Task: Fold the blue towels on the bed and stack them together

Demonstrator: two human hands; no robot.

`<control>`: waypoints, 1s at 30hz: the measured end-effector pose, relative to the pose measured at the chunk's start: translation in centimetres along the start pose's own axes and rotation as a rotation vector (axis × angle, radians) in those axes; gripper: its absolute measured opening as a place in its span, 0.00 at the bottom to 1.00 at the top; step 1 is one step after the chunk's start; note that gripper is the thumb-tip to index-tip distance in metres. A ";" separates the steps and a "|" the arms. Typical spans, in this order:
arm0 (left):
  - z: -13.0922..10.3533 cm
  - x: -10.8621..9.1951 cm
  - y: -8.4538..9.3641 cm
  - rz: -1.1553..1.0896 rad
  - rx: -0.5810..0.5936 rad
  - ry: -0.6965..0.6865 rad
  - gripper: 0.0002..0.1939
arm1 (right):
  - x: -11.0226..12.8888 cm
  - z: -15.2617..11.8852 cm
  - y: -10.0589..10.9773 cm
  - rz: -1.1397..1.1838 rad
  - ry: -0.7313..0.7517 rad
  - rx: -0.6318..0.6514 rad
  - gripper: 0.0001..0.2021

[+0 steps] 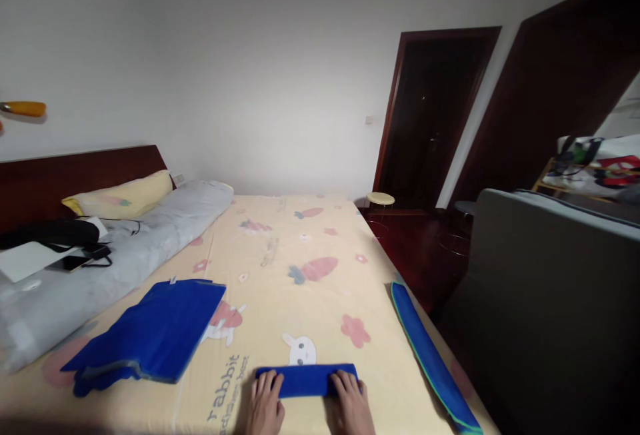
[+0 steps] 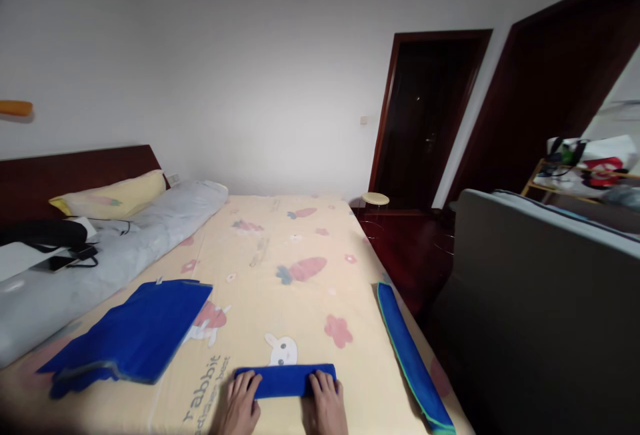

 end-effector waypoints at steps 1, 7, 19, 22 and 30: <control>-0.2 0.9 0.6 0.021 -0.004 0.011 0.29 | -0.8 -0.2 0.3 -0.015 -0.014 -0.006 0.28; -0.6 2.9 1.6 0.115 0.026 0.019 0.31 | -3.2 -0.7 0.5 -0.078 -0.070 -0.031 0.30; 0.6 1.3 3.6 0.195 0.005 0.000 0.32 | -0.6 2.3 5.0 -0.012 -0.050 -0.032 0.20; 0.7 1.7 3.6 0.166 -0.007 0.052 0.31 | -0.1 4.5 7.9 0.037 -0.007 0.033 0.16; 1.6 -0.5 -0.4 -0.120 0.037 0.053 0.34 | 8.0 6.9 21.7 0.320 0.227 0.001 0.22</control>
Point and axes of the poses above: each hand's wrist, its own z-axis towards the middle knuckle, its own y-axis out of the back of the hand, x = y × z, the point moved 6 cm from there along z, towards the middle knuckle, and after that the axes turned 2 degrees about x, right-handed, at the moved point
